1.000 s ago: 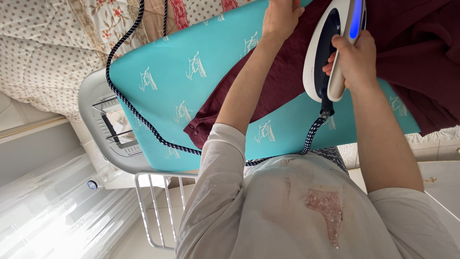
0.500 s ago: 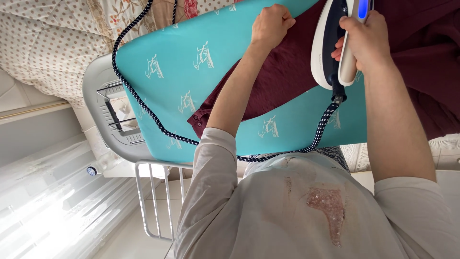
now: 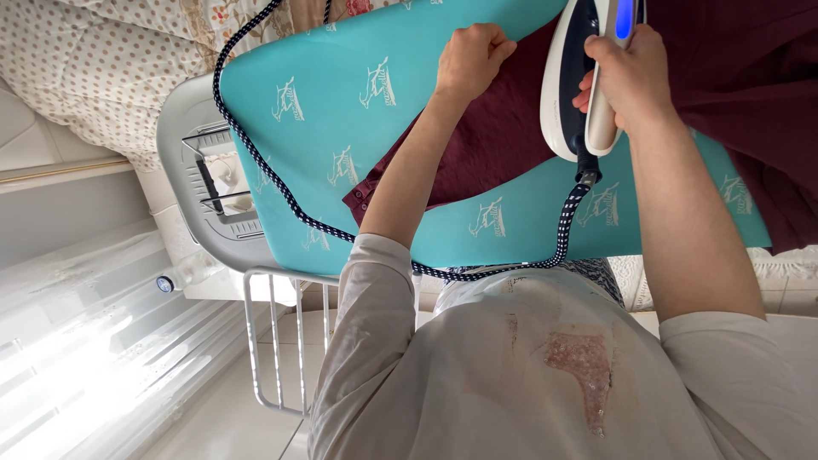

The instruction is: Ironing a maroon long-sleeved shirt and a black polo shirt on an ironing board.

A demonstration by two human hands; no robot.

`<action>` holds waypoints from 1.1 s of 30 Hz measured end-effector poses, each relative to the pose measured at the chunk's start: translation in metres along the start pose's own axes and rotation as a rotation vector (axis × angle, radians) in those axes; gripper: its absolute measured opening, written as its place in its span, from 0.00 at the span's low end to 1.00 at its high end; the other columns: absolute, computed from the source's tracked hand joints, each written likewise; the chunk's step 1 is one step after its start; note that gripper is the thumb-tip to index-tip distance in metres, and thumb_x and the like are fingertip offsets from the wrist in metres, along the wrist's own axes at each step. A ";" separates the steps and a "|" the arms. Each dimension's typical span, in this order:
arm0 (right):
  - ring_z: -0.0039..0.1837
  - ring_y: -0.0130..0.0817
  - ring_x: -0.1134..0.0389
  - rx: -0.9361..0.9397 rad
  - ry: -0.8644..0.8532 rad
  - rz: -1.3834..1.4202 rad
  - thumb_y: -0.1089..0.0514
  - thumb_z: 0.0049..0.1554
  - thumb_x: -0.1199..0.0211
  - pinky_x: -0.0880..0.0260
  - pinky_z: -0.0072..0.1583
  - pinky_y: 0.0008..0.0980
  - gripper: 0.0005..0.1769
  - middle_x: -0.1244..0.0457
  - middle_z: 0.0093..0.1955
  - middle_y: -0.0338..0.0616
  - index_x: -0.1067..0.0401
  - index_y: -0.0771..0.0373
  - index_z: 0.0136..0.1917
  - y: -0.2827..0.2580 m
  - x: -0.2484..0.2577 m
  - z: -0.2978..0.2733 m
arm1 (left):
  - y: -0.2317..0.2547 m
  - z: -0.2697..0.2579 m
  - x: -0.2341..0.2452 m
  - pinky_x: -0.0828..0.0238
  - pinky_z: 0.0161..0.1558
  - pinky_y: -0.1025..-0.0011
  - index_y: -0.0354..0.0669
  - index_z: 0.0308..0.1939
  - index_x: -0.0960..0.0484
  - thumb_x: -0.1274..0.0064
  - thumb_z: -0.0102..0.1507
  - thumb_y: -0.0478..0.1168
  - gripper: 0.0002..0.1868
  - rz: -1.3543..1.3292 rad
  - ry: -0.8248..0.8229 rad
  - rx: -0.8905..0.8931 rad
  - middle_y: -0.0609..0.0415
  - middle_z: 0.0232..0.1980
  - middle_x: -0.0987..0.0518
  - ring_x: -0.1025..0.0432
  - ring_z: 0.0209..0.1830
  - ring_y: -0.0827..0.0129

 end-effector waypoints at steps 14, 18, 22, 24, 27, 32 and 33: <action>0.34 0.36 0.29 0.055 -0.021 -0.047 0.56 0.68 0.41 0.22 0.34 0.37 0.15 0.36 0.37 0.50 0.37 0.70 0.60 0.003 -0.021 -0.010 | -0.022 -0.028 0.031 0.25 0.24 0.71 0.42 0.27 0.15 0.34 0.59 0.49 0.16 -0.033 0.033 0.010 0.57 0.21 0.19 0.24 0.18 0.73; 0.34 0.37 0.28 0.053 -0.028 -0.069 0.56 0.68 0.42 0.22 0.34 0.37 0.16 0.36 0.37 0.51 0.36 0.71 0.60 0.006 -0.029 -0.014 | -0.031 -0.033 0.027 0.28 0.21 0.71 0.42 0.25 0.16 0.35 0.60 0.51 0.17 0.004 0.076 0.024 0.56 0.18 0.20 0.27 0.15 0.72; 0.34 0.36 0.28 0.062 -0.035 -0.059 0.56 0.67 0.42 0.21 0.34 0.37 0.16 0.36 0.37 0.50 0.37 0.71 0.61 0.002 -0.045 -0.021 | -0.043 -0.038 0.031 0.28 0.20 0.71 0.42 0.23 0.17 0.36 0.59 0.53 0.20 0.020 0.086 0.035 0.56 0.17 0.22 0.28 0.14 0.71; 0.34 0.35 0.29 0.066 -0.050 -0.038 0.56 0.67 0.42 0.21 0.34 0.37 0.17 0.36 0.37 0.49 0.36 0.72 0.61 0.002 -0.057 -0.025 | -0.046 -0.045 0.042 0.28 0.22 0.69 0.41 0.23 0.17 0.34 0.58 0.56 0.23 0.007 0.069 0.048 0.54 0.18 0.21 0.28 0.15 0.70; 0.34 0.35 0.29 0.062 -0.062 -0.032 0.57 0.67 0.42 0.21 0.34 0.37 0.16 0.36 0.37 0.48 0.36 0.72 0.61 0.001 -0.073 -0.029 | -0.052 -0.062 0.065 0.26 0.25 0.66 0.39 0.25 0.15 0.29 0.51 0.60 0.26 -0.011 0.040 -0.063 0.52 0.22 0.19 0.24 0.21 0.65; 0.34 0.33 0.30 0.055 -0.097 -0.003 0.57 0.67 0.41 0.21 0.35 0.39 0.15 0.36 0.37 0.48 0.35 0.71 0.60 0.011 -0.096 -0.032 | -0.079 -0.105 0.095 0.24 0.31 0.62 0.41 0.29 0.13 0.28 0.50 0.56 0.22 0.070 -0.040 -0.087 0.50 0.29 0.17 0.21 0.27 0.60; 0.35 0.32 0.30 0.064 -0.106 0.012 0.57 0.67 0.41 0.20 0.35 0.39 0.15 0.37 0.37 0.48 0.36 0.71 0.60 0.013 -0.098 -0.032 | -0.082 -0.113 0.099 0.24 0.32 0.61 0.41 0.30 0.13 0.29 0.53 0.52 0.18 0.092 -0.057 -0.059 0.50 0.31 0.16 0.21 0.28 0.59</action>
Point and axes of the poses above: each hand's wrist, its own z-axis towards the middle knuckle, its own x-axis out of the back of the hand, y = z × x, the point moved 5 cm from there along z, towards the middle knuckle
